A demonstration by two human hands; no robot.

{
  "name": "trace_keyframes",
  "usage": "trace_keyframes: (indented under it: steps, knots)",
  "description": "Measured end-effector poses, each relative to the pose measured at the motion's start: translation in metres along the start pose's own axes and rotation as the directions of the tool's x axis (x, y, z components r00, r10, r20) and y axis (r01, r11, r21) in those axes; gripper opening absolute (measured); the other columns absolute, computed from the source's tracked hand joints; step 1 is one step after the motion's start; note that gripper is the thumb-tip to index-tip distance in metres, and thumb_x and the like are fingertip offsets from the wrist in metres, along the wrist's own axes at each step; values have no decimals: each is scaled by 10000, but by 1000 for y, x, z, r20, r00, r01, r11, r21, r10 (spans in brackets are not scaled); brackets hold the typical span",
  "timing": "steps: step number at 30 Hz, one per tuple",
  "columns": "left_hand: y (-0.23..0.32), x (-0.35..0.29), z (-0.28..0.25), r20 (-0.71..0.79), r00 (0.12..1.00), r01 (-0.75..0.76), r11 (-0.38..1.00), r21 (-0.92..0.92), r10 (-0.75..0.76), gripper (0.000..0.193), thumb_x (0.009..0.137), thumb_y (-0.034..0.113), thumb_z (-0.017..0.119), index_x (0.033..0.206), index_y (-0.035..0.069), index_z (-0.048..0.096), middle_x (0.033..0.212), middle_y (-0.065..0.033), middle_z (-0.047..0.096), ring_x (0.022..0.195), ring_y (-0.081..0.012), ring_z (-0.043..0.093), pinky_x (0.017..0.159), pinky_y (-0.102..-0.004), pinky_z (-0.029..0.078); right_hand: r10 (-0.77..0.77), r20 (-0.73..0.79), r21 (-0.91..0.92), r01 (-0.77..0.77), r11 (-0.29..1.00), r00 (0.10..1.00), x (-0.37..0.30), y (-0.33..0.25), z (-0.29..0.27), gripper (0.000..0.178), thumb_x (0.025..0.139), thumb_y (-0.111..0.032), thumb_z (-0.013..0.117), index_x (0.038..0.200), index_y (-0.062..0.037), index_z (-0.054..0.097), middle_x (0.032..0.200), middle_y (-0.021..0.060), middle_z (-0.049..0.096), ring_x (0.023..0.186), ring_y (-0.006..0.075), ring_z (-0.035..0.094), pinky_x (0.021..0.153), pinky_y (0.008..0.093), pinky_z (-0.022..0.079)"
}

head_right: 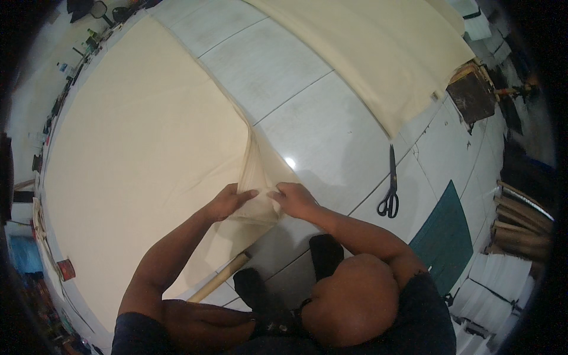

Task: The person measures a large piece of off-white fabric on the floor using a wooden dowel, then cuts it with scissors. They fold the cut piece and smooth it out again, repeating the measuring and cutting process.

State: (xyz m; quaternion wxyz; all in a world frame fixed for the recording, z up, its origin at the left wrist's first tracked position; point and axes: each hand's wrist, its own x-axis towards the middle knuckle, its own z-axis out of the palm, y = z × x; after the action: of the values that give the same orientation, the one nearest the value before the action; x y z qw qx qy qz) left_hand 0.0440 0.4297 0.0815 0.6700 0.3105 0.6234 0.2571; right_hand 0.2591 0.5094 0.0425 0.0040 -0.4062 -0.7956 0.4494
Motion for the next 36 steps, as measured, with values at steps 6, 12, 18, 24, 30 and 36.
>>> trace_keyframes:
  steps: [6, 12, 18, 24, 30, 36]
  knots:
    - [0, 4, -3, 5, 1000, -3, 999, 34, 3, 426, 939, 360, 656, 1160, -3, 641, 850, -35, 651, 688, -100, 551, 619, -283, 456, 173, 207, 623, -266, 735, 963, -1, 39, -6, 414, 964, -401, 575, 885, 6, 583, 809, 125, 631, 664, 230, 595, 624, 397, 461]
    - [-14, 9, -5, -26, 999, -44, 997, 67, 45, 454, 945, 382, 646, 1188, -2, 633, 918, -57, 669, 764, -127, 592, 683, -299, 485, 171, -398, 107, -139, 984, 901, 2, 10, -40, 468, 883, -456, 692, 980, -24, 540, 809, 108, 597, 732, 227, 600, 656, 350, 483]
    - [23, -4, 4, 24, 997, 66, 989, 130, -69, 451, 942, 353, 634, 1207, -12, 637, 1026, -118, 696, 889, -192, 648, 805, -340, 512, 32, -53, 47, -29, 998, 998, -11, -23, 1, 462, 825, -450, 746, 870, -35, 548, 735, 109, 594, 672, 255, 596, 620, 399, 460]
    - [-21, 10, -1, -56, 995, -83, 994, 77, 88, 368, 959, 351, 636, 1097, 10, 658, 801, -20, 620, 694, -121, 549, 637, -305, 457, -6, 4, 44, 6, 999, 1000, -3, -4, -3, 443, 902, -399, 665, 738, 0, 560, 647, 176, 560, 603, 285, 585, 597, 406, 459]
    - [-11, 3, -3, -71, 994, -68, 987, 148, 79, 373, 949, 384, 637, 1022, 19, 658, 743, 11, 560, 668, -106, 503, 614, -299, 427, 144, 147, 465, -197, 863, 979, -9, 29, -14, 415, 940, -381, 611, 804, 9, 569, 682, 159, 593, 614, 279, 583, 608, 405, 466]
    - [-9, -1, -4, -67, 995, -67, 984, 163, 79, 393, 937, 402, 649, 1033, 20, 662, 733, 8, 556, 641, -101, 486, 593, -292, 417, 190, -324, -8, -204, 979, 927, -1, 6, -34, 396, 906, -415, 678, 986, -41, 574, 869, 90, 642, 784, 201, 623, 709, 335, 499]
